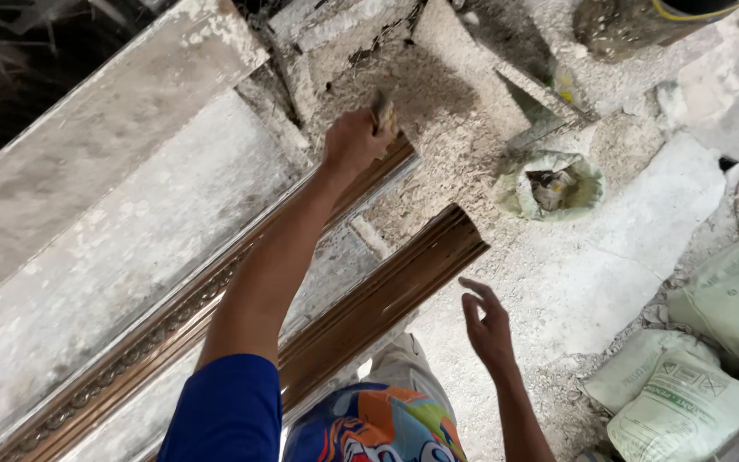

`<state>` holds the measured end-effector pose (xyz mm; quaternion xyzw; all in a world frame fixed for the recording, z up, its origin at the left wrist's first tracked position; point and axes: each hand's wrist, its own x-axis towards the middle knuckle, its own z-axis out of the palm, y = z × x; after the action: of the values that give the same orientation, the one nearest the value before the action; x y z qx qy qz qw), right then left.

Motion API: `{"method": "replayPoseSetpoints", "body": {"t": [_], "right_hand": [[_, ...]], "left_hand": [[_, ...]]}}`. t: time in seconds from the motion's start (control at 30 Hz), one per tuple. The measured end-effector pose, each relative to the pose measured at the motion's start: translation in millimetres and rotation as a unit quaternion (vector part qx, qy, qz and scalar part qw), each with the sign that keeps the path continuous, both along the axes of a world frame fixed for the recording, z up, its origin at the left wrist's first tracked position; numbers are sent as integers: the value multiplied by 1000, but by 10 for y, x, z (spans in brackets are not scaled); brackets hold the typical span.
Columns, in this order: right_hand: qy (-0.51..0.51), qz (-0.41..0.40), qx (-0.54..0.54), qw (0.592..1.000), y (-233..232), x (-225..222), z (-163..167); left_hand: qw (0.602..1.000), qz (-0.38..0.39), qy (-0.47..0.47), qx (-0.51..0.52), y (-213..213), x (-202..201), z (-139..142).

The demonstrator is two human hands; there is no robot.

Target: The person wipes dust from long decorative molding pieces with a cloth, then collects water in a bucket using a pink cup from a tap. They add white powder from a sack into the bucket and mix it by hand to prepare a mortar-like mixture.

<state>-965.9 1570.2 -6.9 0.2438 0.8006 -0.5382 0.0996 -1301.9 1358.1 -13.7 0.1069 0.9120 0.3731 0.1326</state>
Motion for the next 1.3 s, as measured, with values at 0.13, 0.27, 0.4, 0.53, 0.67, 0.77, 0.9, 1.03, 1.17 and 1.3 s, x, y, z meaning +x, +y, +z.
{"method": "replayPoseSetpoints", "body": {"t": [0.13,0.27,0.4,0.53,0.67,0.77,0.9,1.03,1.17,1.3], "right_hand": [[62,5,-1,998,14,42,57],[76,26,28,996,-126,80,110],[140,54,32,988,-488,172,146],[145,96,54,983,-1101,387,144],[155,130,99,974,-1963,595,83],[170,145,63,973,-2824,1090,115],[123,165,36,978,-3893,1587,327],[226,228,85,943,-4608,2067,560],[202,213,67,954,-5181,2547,611],[213,236,66,946,-5755,3007,568]], "left_hand": [[992,-86,86,-24,-401,409,43],[998,-53,38,20,-993,824,186],[998,-3,-15,61,-1702,1243,401],[996,7,-87,34,-2415,1825,542],[998,-5,45,-52,-3258,2246,441],[998,-21,51,17,-4001,2899,206],[991,20,113,-72,-4999,3363,90],[991,-32,-58,-118,-5767,3861,153],[1000,7,-12,-9,-6412,4462,244],[995,62,9,-74,-6971,4974,217]]}}
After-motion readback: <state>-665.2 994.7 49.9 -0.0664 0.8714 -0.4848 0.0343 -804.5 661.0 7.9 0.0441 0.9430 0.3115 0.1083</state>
